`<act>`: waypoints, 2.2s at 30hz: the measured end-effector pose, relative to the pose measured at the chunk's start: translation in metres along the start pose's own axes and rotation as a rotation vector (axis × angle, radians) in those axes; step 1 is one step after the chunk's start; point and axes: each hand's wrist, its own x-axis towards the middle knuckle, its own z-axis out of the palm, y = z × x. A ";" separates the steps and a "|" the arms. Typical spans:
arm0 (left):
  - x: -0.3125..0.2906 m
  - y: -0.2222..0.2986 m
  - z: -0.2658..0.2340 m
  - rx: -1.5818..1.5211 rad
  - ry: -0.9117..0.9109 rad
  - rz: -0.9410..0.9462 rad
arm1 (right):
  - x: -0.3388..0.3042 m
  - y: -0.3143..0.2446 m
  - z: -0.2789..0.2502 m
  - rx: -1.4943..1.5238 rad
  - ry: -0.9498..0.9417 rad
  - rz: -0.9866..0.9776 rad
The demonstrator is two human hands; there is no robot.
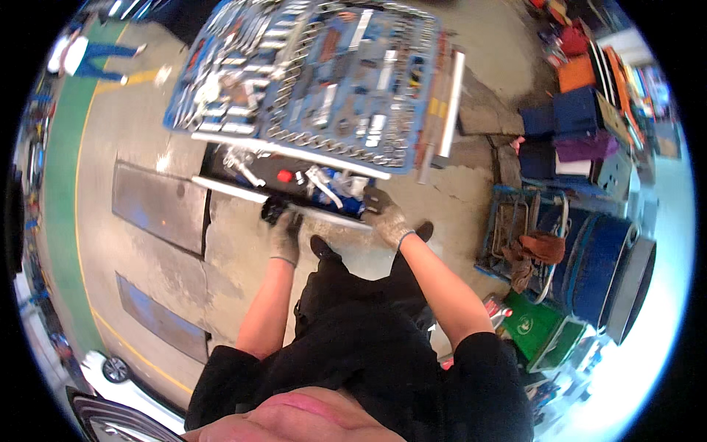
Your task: The person works on a car engine with the hood open, removes a cap, retrieves a wrench from a toolbox, and uses it on the engine. They then pour a liquid into a container and wipe their hands with a cloth.
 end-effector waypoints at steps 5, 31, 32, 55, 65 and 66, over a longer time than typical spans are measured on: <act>-0.002 0.022 0.038 0.014 -0.002 0.089 | -0.081 -0.015 -0.120 0.223 -0.165 0.109; 0.061 -0.208 0.465 0.840 0.085 -0.249 | 0.125 -0.118 -0.647 0.338 0.205 0.342; 0.084 -0.199 0.504 0.826 0.052 -0.216 | 0.134 -0.149 -0.666 0.483 0.272 0.330; 0.359 -0.288 1.237 1.001 -0.378 -0.055 | 0.444 -0.220 -1.284 1.035 0.956 -0.029; 0.439 -0.405 1.658 1.245 -1.104 0.044 | 0.479 -0.196 -1.532 1.690 1.352 -0.444; 0.443 -0.421 1.697 1.308 -1.230 0.061 | 0.476 -0.210 -1.544 1.740 1.383 -0.403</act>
